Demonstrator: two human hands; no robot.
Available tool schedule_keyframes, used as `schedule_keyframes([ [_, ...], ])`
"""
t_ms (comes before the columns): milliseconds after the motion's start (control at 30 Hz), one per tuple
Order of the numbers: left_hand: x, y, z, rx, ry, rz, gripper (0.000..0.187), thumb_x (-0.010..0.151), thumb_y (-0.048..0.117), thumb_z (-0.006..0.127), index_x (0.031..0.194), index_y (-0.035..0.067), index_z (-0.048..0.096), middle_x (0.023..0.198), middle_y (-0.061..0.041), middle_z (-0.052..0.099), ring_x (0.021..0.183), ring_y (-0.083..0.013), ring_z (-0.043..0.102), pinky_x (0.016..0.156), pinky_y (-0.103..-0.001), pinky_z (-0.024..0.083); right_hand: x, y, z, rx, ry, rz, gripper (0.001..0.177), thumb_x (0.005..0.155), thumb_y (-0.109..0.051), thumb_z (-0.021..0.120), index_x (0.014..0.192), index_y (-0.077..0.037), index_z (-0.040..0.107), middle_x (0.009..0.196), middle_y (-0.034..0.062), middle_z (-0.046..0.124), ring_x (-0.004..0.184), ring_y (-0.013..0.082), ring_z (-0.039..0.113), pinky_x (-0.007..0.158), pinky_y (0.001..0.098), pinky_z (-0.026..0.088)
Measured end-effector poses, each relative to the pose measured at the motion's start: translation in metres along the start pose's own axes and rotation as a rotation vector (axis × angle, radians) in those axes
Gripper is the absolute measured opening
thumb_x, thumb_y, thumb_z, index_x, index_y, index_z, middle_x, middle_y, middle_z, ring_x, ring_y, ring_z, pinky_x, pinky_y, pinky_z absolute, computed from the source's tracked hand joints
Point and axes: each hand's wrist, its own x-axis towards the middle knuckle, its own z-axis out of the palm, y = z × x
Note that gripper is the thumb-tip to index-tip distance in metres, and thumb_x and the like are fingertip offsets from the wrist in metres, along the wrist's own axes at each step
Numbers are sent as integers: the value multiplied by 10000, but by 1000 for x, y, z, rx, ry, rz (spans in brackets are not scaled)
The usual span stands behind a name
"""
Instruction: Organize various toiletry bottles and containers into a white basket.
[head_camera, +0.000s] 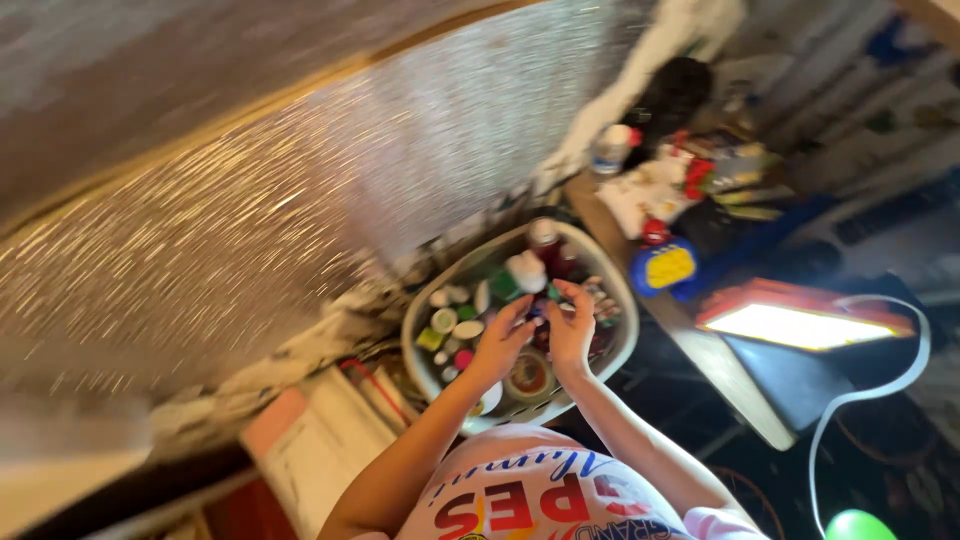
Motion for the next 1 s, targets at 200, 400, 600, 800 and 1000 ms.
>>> schedule_keyframes([
  [200, -129, 42, -74, 26, 265, -4, 505, 981, 138, 648, 1466, 53, 538, 1493, -126, 540, 1399, -255, 513, 1130, -395, 423, -98, -16, 66, -115, -311, -346, 284, 926, 29, 621, 1188, -65, 676, 1236, 37, 620, 1051, 108, 609, 832, 266, 525],
  [400, -254, 79, -162, 130, 483, 58, 516, 985, 176, 645, 1475, 69, 527, 1520, -120, 533, 1447, -271, 468, 1145, -401, 415, -191, 28, 142, 21, -701, -12, 266, 960, -3, 615, 1208, -36, 705, 1103, 38, 719, 961, 120, 626, 814, 255, 481],
  [600, -381, 86, -217, 142, 671, -68, 471, 1010, 212, 624, 1452, 73, 538, 1491, -137, 563, 1444, -277, 485, 1115, -390, 462, -285, 39, 210, -62, -1114, 146, 287, 923, -32, 606, 1186, -19, 720, 1108, 34, 735, 1044, 120, 647, 947, 278, 484],
  [800, -484, 74, -222, 31, 989, -93, 485, 968, 181, 653, 1433, 64, 579, 1446, -150, 583, 1387, -271, 518, 1089, -370, 451, -357, 29, 261, -273, -1518, 125, 290, 952, -104, 675, 1209, 15, 734, 1182, 95, 755, 1068, 183, 656, 970, 332, 489],
  [1000, -515, -2, -231, -66, 1324, -59, 462, 965, 174, 680, 1396, 32, 594, 1303, -166, 696, 1280, -282, 631, 1048, -373, 497, -398, 36, 293, -331, -1823, 226, 291, 983, -91, 594, 1237, -1, 702, 1224, 90, 734, 1176, 203, 678, 1035, 327, 484],
])
